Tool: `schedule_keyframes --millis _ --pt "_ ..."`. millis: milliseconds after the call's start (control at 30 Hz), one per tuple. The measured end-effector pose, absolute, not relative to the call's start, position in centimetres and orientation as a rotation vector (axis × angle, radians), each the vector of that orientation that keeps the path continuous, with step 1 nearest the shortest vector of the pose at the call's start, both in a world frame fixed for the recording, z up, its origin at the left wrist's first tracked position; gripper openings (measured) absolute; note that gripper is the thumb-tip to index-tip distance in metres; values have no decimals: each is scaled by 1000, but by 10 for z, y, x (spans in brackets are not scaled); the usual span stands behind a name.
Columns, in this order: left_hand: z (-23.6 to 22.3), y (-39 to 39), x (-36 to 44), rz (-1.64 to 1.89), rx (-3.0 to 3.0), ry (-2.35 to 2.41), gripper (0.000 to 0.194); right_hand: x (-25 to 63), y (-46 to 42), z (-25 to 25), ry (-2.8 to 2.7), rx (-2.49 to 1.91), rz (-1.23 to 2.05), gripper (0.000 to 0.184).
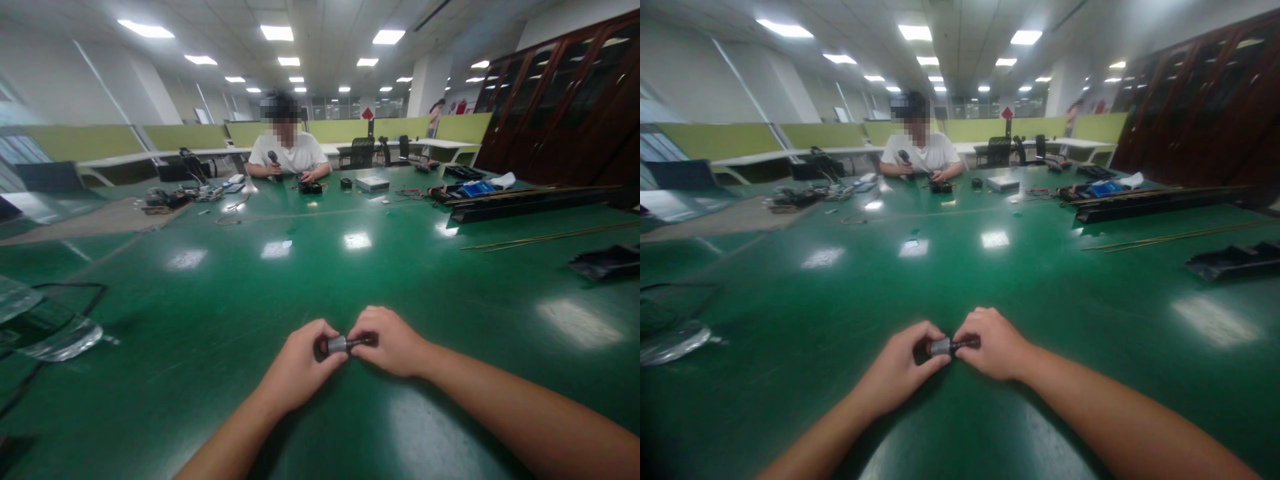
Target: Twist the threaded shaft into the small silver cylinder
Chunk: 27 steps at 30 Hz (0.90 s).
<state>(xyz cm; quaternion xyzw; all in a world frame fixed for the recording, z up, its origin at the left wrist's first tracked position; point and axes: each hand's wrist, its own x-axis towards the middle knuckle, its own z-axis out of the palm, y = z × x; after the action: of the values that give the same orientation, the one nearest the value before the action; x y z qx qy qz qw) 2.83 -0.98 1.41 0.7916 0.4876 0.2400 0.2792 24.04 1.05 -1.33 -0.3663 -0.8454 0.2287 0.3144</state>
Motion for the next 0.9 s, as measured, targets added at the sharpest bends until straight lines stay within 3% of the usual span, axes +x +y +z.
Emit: schedule_keyframes --millis 900 --pt "14 -9 27 620 2112 1296 11 244 10 -11 -2240 -969 601 9"
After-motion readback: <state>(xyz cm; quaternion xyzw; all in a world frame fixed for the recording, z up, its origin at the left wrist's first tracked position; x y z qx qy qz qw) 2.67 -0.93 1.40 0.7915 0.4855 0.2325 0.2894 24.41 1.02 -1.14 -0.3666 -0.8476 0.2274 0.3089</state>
